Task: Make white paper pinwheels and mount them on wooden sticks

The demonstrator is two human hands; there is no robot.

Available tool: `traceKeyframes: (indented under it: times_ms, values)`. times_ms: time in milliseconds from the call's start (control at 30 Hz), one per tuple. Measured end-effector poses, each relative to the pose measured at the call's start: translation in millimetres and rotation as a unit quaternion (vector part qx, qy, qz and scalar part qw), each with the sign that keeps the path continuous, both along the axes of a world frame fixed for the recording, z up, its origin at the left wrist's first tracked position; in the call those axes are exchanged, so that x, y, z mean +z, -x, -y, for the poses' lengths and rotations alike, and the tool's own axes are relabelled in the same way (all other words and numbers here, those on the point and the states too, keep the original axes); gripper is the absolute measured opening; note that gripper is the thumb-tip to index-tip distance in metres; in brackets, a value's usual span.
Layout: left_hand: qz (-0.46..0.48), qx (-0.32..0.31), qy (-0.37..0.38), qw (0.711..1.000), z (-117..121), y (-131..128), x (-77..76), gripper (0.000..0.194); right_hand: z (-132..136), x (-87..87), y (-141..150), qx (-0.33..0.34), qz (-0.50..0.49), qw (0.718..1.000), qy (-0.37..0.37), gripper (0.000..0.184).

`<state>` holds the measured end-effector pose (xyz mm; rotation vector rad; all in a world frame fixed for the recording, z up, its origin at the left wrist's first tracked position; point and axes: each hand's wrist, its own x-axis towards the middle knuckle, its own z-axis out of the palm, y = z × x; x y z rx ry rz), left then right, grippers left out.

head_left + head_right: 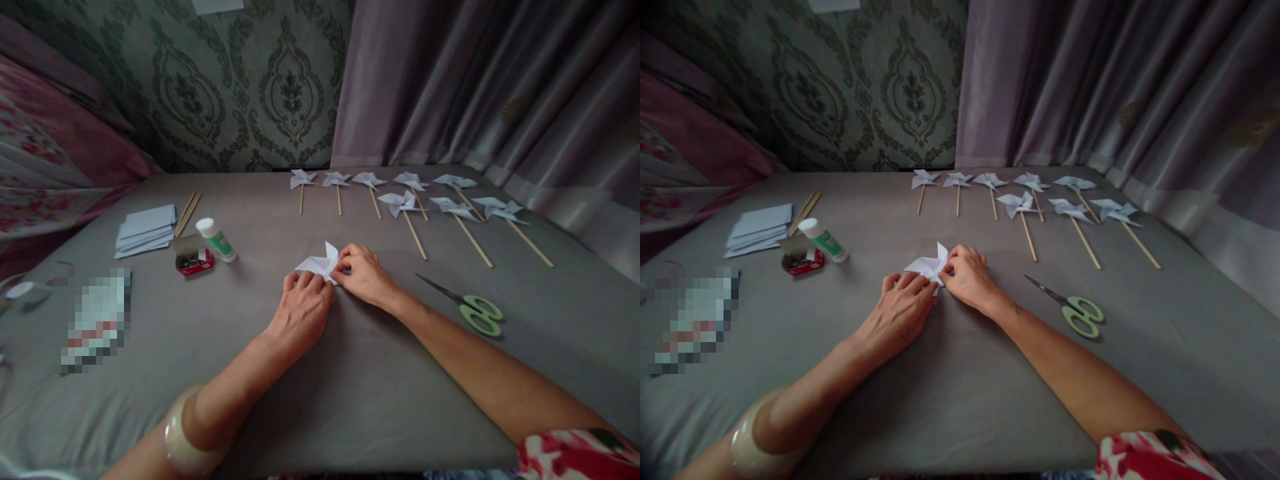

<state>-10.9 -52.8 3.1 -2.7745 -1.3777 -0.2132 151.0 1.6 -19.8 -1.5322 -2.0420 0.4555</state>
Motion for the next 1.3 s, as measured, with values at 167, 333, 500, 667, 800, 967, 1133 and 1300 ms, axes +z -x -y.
traceKeyframes:
  times_ms: [167, 333, 500, 667, 800, 967, 1133, 1300]
  values:
    - [-0.007, 0.002, -0.004, 1.0, -1.0, 0.1, -3.9, 0.021, -0.9, 0.0, 1.5, -0.005, 0.007, 1.0, 0.0, 0.012]
    - [-0.003, 0.007, -0.009, 1.0, -1.9, 0.1, -7.2, 0.022, -0.4, 3.0, 3.8, -0.015, 0.021, 1.0, 0.011, 0.012]
    - [-0.004, 0.007, -0.006, 1.0, -2.1, -0.2, -7.6, 0.023, -0.5, 3.7, 5.5, -0.025, 0.022, 0.999, 0.017, 0.011]
    - [-0.001, 0.001, -0.009, 1.0, -1.9, 0.1, -8.4, 0.022, -1.2, 2.6, 5.5, -0.026, 0.019, 0.999, 0.01, 0.012]
    - [-0.001, 0.004, -0.003, 1.0, -1.6, -0.4, -6.8, 0.023, -1.4, 2.4, 5.8, -0.026, 0.029, 0.999, 0.007, 0.011]
    - [0.0, 0.006, -0.006, 1.0, -1.3, -0.9, -6.1, 0.022, -1.7, 2.9, 6.4, -0.029, 0.034, 0.999, 0.01, 0.01]
    - [0.001, 0.005, -0.008, 1.0, -1.8, -0.7, -7.6, 0.021, -1.7, 4.7, 7.5, -0.031, 0.042, 0.998, 0.029, 0.01]
    - [-0.002, 0.006, -0.016, 1.0, -3.1, -0.5, -9.5, 0.021, -1.0, 1.8, 7.2, -0.029, 0.035, 0.999, 0.008, 0.009]
